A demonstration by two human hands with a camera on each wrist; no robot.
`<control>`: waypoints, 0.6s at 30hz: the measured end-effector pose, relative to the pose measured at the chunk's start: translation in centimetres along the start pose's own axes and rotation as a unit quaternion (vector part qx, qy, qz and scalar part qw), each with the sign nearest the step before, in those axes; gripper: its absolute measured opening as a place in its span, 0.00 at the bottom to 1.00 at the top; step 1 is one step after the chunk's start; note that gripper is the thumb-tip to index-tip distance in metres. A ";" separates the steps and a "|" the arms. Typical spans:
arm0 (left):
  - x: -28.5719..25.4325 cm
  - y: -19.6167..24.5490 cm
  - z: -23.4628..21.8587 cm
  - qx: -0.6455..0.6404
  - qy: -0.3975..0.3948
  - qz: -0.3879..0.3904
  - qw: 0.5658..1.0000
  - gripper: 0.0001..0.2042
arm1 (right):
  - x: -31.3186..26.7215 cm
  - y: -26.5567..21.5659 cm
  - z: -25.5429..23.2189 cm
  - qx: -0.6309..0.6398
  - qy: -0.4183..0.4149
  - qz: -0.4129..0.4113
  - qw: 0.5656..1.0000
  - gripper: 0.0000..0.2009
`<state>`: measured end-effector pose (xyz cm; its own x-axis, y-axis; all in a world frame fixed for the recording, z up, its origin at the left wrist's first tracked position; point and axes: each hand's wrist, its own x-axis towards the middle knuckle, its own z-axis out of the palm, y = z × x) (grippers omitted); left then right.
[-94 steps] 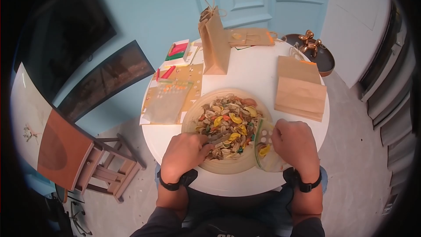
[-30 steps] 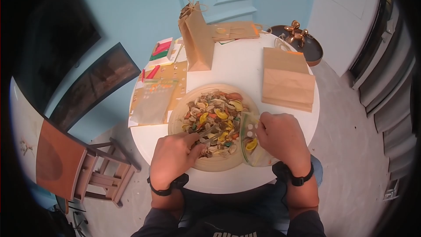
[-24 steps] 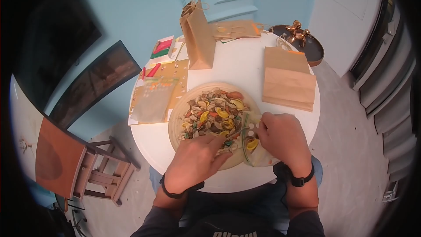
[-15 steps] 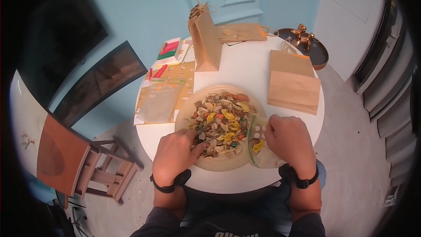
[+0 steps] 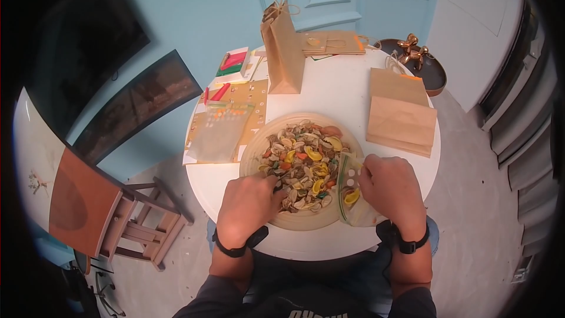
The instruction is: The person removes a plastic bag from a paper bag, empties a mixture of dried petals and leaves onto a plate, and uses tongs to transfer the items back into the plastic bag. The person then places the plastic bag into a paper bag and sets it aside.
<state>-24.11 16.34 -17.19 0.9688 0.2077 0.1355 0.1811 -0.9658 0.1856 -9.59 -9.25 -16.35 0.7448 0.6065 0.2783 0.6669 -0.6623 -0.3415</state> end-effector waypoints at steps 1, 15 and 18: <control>0.0 -0.1 0.1 0.003 0.000 0.000 1.000 0.12 | 0.0 0.0 0.0 0.001 0.000 0.000 1.000 0.11; -0.3 -1.2 -1.0 -0.017 0.060 -0.010 0.998 0.09 | -0.2 0.1 -0.3 0.017 0.015 -0.003 1.000 0.11; -0.3 -1.0 -1.4 -0.068 0.079 -0.017 0.994 0.07 | -0.3 0.3 -0.2 0.023 0.020 -0.007 1.000 0.10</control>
<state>-24.80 17.43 -16.07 0.9221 0.2719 0.2753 0.1785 -0.9302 0.3206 -9.66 -9.68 -16.39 0.7364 0.5971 0.3180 0.6761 -0.6324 -0.3780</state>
